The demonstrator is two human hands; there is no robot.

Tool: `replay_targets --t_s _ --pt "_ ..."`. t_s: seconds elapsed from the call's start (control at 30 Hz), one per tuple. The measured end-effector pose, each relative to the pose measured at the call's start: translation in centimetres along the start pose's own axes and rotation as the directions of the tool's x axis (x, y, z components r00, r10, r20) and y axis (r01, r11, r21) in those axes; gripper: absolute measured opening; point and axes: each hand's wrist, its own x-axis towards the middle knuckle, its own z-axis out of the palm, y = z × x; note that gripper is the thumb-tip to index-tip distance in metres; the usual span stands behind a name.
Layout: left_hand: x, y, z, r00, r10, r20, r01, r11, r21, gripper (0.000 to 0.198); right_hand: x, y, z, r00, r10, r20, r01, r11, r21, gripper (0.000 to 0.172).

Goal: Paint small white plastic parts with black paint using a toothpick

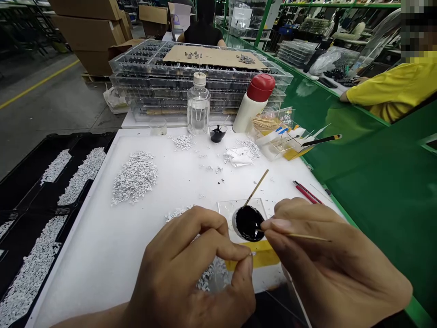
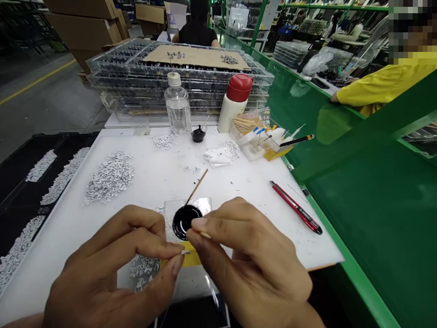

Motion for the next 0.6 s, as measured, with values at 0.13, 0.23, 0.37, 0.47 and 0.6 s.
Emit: replay_targets --t_s 0.13,0.23,0.37,0.47,0.6 --pt "0.03 0.15 0.07 1.000 -0.014 -0.005 0.014 1.000 -0.002 0.018 -0.03 -0.08 0.04 1.000 0.003 0.013 -0.002 1.000 -0.026 0.014" --pt "0.00 0.24 0.10 1.000 -0.016 -0.010 0.016 1.000 0.007 0.018 -0.10 -0.06 -0.05 1.000 0.008 0.017 -0.007 1.000 -0.029 0.012" --pt "-0.08 0.17 0.07 1.000 -0.010 0.005 0.010 1.000 0.001 0.018 -0.12 0.03 0.16 1.000 0.005 0.022 -0.005 1.000 -0.018 0.013" --pt "-0.11 0.25 -0.11 1.000 0.005 0.010 -0.006 1.000 0.026 0.019 0.05 -0.02 0.30 1.000 0.017 0.025 -0.018 1.000 0.013 0.011" --pt "-0.27 0.28 -0.26 1.000 -0.002 0.024 0.001 0.999 0.042 0.023 0.08 0.15 -0.01 1.000 0.014 0.026 -0.015 0.998 0.066 0.012"
